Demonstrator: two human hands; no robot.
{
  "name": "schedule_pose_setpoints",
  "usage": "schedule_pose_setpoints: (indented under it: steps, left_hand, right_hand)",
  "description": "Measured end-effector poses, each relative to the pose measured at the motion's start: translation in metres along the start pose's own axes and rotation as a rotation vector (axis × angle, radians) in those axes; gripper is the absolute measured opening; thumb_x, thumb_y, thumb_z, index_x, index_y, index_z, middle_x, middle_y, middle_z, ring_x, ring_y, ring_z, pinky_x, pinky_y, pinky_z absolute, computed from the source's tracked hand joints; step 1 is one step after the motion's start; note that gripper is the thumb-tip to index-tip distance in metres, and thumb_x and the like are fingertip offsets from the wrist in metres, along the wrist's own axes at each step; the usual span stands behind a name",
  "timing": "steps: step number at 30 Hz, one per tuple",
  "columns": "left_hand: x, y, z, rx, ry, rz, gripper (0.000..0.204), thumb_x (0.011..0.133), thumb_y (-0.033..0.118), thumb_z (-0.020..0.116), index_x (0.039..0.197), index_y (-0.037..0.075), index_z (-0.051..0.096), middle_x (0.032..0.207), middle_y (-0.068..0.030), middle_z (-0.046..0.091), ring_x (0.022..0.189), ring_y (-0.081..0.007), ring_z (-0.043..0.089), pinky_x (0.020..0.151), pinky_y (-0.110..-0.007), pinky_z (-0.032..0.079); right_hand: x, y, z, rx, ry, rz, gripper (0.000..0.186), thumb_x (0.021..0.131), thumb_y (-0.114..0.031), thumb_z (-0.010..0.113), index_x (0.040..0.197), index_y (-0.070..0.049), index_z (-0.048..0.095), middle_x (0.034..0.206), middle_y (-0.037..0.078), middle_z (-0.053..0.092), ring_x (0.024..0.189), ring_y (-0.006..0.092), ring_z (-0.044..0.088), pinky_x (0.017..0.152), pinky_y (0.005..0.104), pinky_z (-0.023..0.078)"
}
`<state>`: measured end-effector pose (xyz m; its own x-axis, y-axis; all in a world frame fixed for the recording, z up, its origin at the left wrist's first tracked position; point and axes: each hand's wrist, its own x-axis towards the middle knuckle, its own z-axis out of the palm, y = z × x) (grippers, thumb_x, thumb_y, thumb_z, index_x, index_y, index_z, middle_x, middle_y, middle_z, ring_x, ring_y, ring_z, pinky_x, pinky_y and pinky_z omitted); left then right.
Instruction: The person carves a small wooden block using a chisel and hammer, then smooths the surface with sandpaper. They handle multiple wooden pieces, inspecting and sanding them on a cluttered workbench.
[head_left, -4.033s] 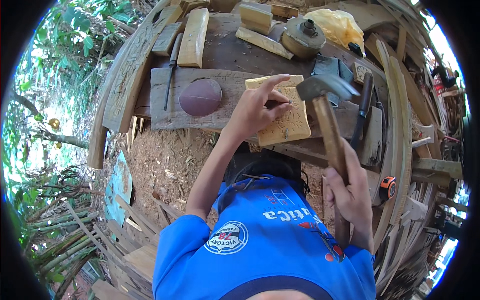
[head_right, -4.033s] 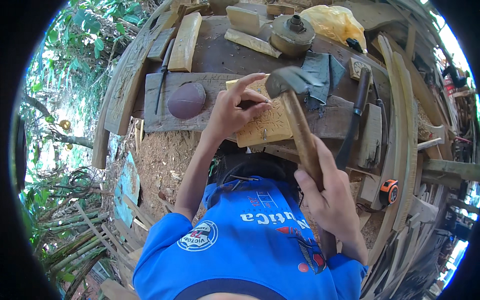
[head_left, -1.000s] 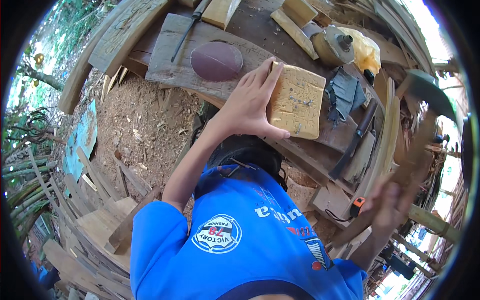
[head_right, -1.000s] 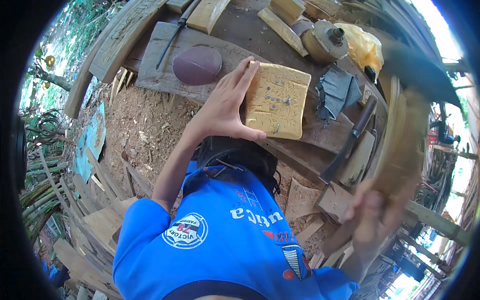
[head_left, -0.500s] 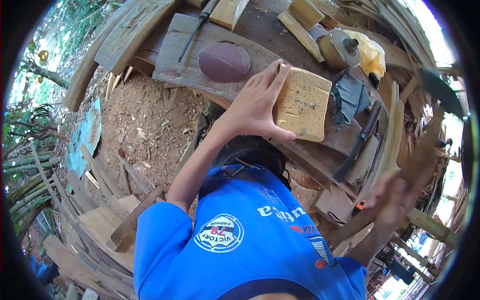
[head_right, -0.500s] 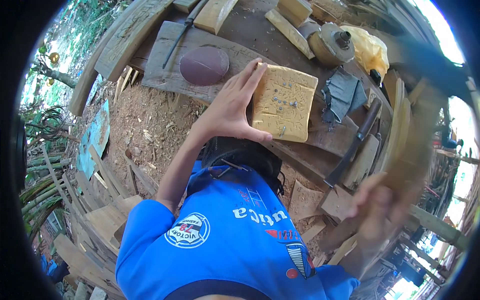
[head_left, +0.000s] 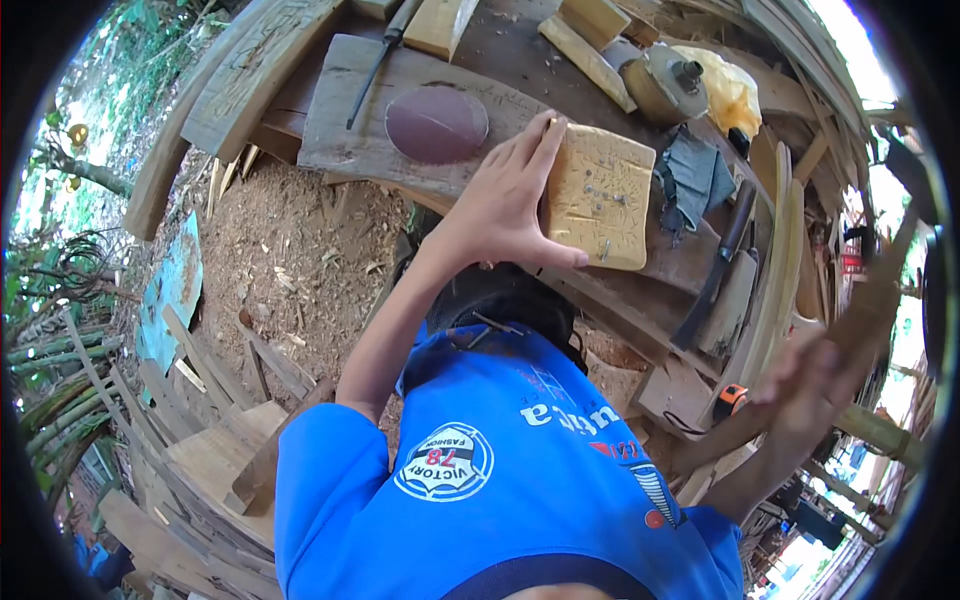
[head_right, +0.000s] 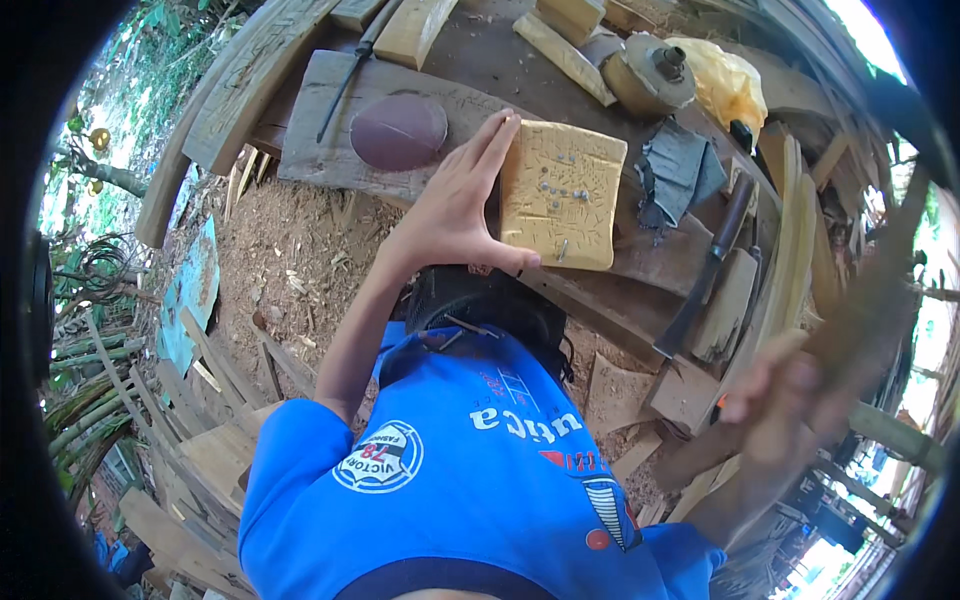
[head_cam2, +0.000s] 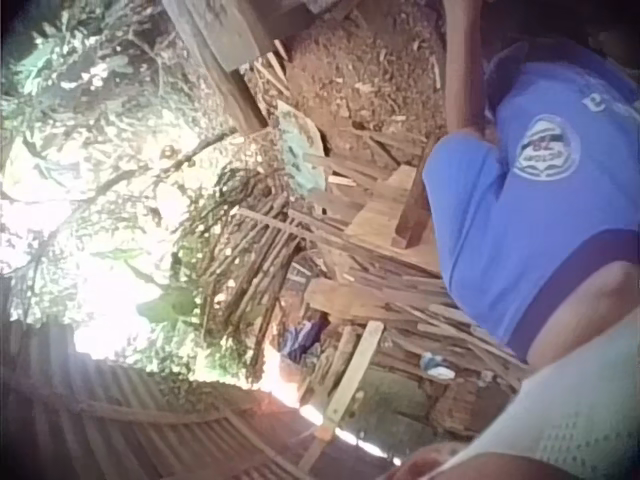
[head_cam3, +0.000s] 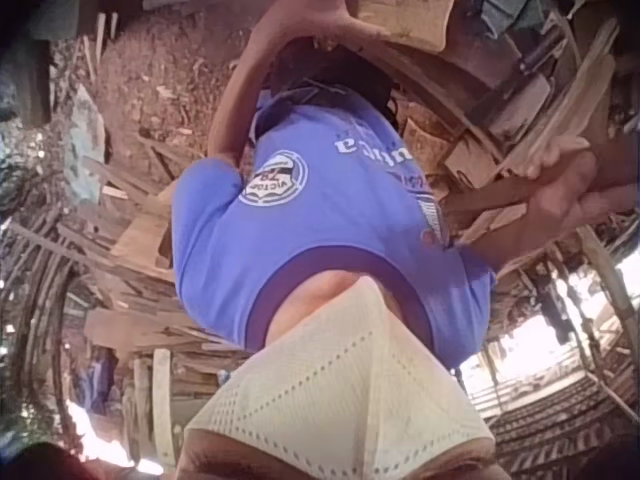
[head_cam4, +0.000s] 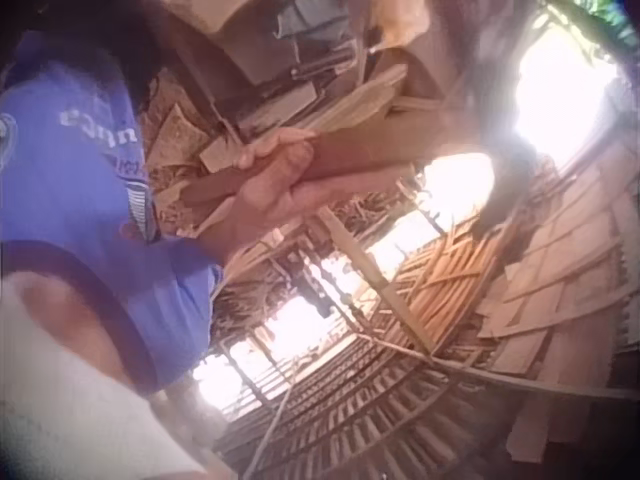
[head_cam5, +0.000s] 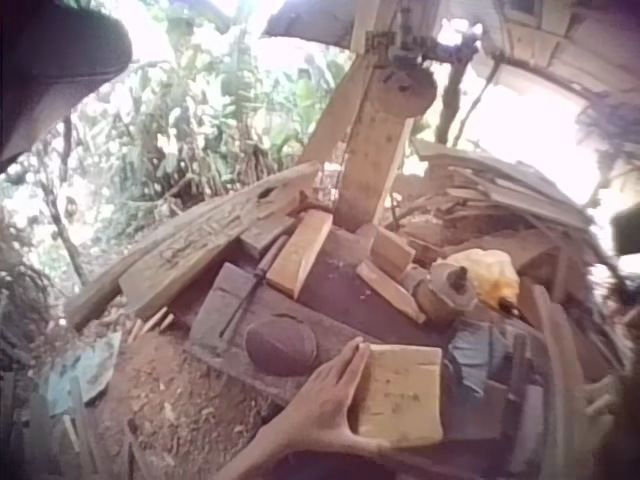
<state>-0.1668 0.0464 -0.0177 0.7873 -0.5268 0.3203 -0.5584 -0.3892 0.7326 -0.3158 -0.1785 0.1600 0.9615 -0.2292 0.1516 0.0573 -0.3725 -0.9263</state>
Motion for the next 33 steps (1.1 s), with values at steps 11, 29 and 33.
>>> schedule_pose_setpoints:
  steps: [11,29,33]
  left_hand:
    - [0.005,0.001,-0.002,0.016,0.004,0.010,0.119,0.051,0.050,0.075,0.136,-0.007,0.014,0.139,-0.0275,0.020,0.129,-0.0387,0.023,0.106,-0.041,0.021]
    - [0.004,0.003,-0.007,0.020,-0.017,-0.038,0.120,0.050,0.047,0.076,0.136,-0.006,0.012,0.140,-0.0268,0.018,0.130,-0.0376,0.021,0.107,-0.040,0.020]
    - [0.004,0.005,0.000,0.001,-0.049,-0.054,0.121,0.050,0.047,0.077,0.137,-0.006,0.011,0.140,-0.0267,0.018,0.131,-0.0375,0.020,0.107,-0.040,0.020]
  right_hand:
    - [0.003,0.041,0.015,-0.529,-0.259,0.192,0.056,0.088,-0.013,0.046,0.139,-0.012,0.023,0.090,0.014,0.057,0.064,0.0267,0.057,0.059,0.0332,0.047]
    - [-0.001,0.034,-0.022,-0.400,-0.063,0.004,0.035,0.089,-0.018,0.048,0.121,-0.006,0.042,0.076,0.011,0.060,0.053,0.0185,0.058,0.052,0.0264,0.047]
    - [0.004,0.003,0.001,-0.173,0.264,-0.282,0.027,0.091,-0.029,0.047,0.089,-0.001,0.050,0.060,0.008,0.055,0.047,0.0156,0.053,0.043,0.0249,0.041]
